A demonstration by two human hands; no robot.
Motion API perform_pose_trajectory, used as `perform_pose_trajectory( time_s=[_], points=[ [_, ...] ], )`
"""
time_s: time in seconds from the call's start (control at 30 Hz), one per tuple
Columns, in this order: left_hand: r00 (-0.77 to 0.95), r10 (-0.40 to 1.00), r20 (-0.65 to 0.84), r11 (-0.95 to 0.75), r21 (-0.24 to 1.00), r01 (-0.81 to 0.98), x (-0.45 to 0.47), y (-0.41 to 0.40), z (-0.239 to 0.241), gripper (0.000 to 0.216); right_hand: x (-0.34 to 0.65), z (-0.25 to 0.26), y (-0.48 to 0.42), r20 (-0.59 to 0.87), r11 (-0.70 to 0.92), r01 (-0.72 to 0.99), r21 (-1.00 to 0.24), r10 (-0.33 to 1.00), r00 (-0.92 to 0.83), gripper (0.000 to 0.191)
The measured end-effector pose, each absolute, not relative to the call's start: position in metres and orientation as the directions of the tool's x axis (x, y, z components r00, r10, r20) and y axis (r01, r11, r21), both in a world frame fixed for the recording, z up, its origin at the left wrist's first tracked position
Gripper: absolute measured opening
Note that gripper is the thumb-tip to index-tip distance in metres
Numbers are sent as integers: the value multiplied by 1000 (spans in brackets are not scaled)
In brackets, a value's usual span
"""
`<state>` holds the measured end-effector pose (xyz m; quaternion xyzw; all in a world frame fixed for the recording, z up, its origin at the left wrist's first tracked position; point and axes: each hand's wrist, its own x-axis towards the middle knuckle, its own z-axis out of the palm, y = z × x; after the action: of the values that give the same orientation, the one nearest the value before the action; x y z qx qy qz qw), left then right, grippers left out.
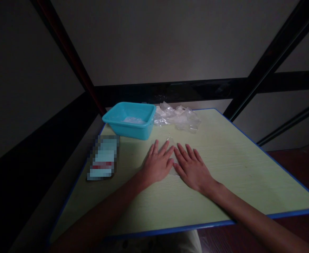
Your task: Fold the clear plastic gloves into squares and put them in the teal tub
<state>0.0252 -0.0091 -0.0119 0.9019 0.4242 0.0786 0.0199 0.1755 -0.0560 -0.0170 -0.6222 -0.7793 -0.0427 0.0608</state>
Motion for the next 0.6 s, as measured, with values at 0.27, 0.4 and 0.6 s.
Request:
perform_pose_trajectory(
  time_s=[0.27,0.4,0.6],
  points=[
    [597,797,94,-604,130,786,25,-11,-8,48,181,-13,-59,138,182,983,-3,974,-180,57],
    [585,808,71,-589,132,797,24,-11,-5,48,180,-17,-59,179,181,984,4,968,-179,56],
    [569,816,99,-578,139,804,23,-10,-7,51,185,-15,-59,159,174,982,-73,974,-161,57]
  ],
)
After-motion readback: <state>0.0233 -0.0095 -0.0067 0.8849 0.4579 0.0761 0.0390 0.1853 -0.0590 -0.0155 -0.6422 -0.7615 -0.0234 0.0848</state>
